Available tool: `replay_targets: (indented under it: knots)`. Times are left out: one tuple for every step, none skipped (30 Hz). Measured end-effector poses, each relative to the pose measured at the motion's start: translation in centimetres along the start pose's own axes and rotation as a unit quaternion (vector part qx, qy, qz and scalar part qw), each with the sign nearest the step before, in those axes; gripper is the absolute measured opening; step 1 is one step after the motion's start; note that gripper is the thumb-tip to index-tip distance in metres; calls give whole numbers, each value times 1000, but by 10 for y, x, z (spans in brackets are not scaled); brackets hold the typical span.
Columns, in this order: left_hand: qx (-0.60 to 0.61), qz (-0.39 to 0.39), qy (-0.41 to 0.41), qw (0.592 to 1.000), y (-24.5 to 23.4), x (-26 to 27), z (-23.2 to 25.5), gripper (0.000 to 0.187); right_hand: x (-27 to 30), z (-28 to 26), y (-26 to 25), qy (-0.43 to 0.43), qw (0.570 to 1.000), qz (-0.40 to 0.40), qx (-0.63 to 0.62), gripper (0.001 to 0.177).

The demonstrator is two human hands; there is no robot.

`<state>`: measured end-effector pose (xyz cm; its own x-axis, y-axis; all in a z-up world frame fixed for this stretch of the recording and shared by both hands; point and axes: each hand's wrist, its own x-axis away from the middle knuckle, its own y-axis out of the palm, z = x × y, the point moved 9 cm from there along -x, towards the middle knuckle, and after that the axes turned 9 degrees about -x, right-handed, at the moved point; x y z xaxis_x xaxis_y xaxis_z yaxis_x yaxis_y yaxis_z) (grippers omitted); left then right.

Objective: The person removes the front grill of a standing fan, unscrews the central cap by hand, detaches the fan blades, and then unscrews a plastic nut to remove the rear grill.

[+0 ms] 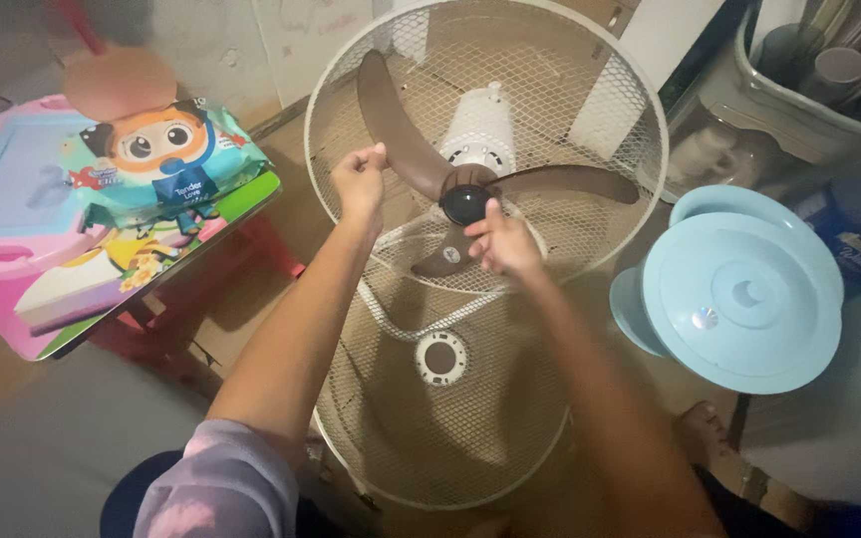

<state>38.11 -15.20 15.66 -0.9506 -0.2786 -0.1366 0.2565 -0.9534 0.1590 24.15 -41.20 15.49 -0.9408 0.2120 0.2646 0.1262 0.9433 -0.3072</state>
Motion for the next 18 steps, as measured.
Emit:
replay_targets:
  knots:
    - [5, -2, 4, 1000, 0, -1, -1, 19, -4, -1, 0, 9, 999, -28, -32, 67]
    - [-1, -3, -4, 1000, -1, -2, -4, 19, -7, 0, -1, 18, 996, -56, -65, 71]
    - [-6, -4, -11, 1000, -2, -3, -6, 18, -9, -1, -8, 11, 998, -50, -34, 70]
    - [-11, -5, -19, 1000, -2, -4, -9, 18, -10, -2, -14, 4, 999, -43, -4, 69]
    - [-16, -7, -20, 1000, -3, -4, -10, 18, -10, -4, -21, -4, 999, -37, 27, 69]
    - [-21, -8, -20, 1000, -4, -5, -10, 18, -7, -4, -29, 1, 999, -32, 23, 68]
    - [-25, -9, -20, 999, -3, -5, -11, 18, -2, -5, -38, 6, 999, -26, 18, 67]
    - [-23, -8, -13, 1000, -3, -5, -10, 18, 3, -9, -42, 10, 1000, -20, 14, 66]
    - [-21, -6, -5, 1000, -2, -5, -8, 18, 9, -13, -41, 20, 999, -23, 19, 66]
    - [-18, -4, 2, 1000, -2, -4, -5, 18, 15, -18, -37, 30, 999, -25, 24, 66]
    - [-26, -3, 6, 1000, -1, -2, -2, 18, 22, -25, -31, 40, 998, -28, 30, 67]
    - [-34, -3, 10, 999, 0, -1, 2, 18, 30, -32, -20, 39, 998, -45, 13, 68]
    - [-42, -2, 14, 999, 0, 0, 8, 18, 39, -39, -6, 38, 997, -62, -5, 70]
    - [-47, -2, 20, 999, 2, 1, 14, 17, 46, -45, 7, 36, 996, -79, -23, 71]
    - [-53, -2, 27, 998, 3, 3, 21, 17, 51, -48, 14, 56, 992, -75, -82, 70]
    - [-58, -2, 33, 998, 3, 4, 28, 16, 54, -48, 21, 76, 985, -71, -140, 69]
    - [-70, -5, 46, 996, 4, 6, 35, 17, 53, -45, 26, 96, 973, -66, -197, 69]
    - [-83, -8, 59, 995, 4, 8, 43, 17, 49, -39, 34, 120, 960, -68, -245, 70]
